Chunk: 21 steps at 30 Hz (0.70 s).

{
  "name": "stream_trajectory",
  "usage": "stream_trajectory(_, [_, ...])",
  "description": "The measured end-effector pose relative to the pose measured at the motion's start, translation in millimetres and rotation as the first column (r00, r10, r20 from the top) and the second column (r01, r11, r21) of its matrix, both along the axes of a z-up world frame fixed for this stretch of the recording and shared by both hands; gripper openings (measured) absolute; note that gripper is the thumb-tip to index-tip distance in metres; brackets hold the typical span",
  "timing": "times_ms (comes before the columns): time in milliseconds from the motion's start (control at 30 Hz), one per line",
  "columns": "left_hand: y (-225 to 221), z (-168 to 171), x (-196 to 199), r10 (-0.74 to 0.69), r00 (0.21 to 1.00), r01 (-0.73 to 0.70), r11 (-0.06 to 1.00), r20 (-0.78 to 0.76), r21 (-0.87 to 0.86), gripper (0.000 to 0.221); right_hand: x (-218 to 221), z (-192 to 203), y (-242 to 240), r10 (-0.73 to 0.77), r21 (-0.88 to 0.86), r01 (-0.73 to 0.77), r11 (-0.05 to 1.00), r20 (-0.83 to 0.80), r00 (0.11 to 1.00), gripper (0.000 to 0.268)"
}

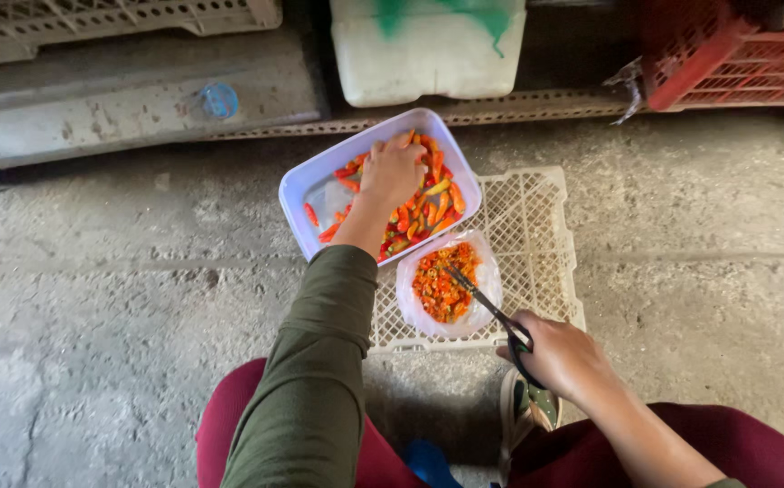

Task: The person sits on the floor and uses scissors to cut small red and orange chili peppers into pieces, placing the cut pieces into a small white container. The person repeatedly picks peppers from a larger container and cuts them one by one.

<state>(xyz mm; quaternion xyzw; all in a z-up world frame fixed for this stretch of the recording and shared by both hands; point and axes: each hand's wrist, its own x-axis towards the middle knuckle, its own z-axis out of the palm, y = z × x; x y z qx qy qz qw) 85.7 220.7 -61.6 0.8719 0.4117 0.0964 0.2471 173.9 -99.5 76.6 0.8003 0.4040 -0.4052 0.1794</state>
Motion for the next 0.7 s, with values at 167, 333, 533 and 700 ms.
stream_trajectory(167, [-9.0,-13.8,30.4,-0.068,0.993,0.081,0.986,-0.093,0.148,0.049,7.2,-6.5,-10.4,0.034,0.282,-0.038,0.959,0.020,0.999,0.048])
stream_trajectory(333, [-17.8,-15.5,36.7,-0.026,0.991,0.035,0.997,-0.132,0.064,0.053,10.9,-11.8,-15.9,0.041,0.255,-0.039,0.966,-0.003,0.999,0.051])
stream_trajectory(533, [-22.7,2.4,30.9,-0.088,0.959,0.083,0.996,-0.269,-0.030,0.048,8.3,-6.6,-13.2,0.038,0.210,-0.037,0.977,0.002,0.999,0.051])
stream_trajectory(700, [-22.9,9.5,13.2,-0.134,0.940,0.111,0.990,-0.315,-0.089,0.058,4.5,0.2,-14.1,0.040,0.195,-0.040,0.980,0.004,0.999,0.051])
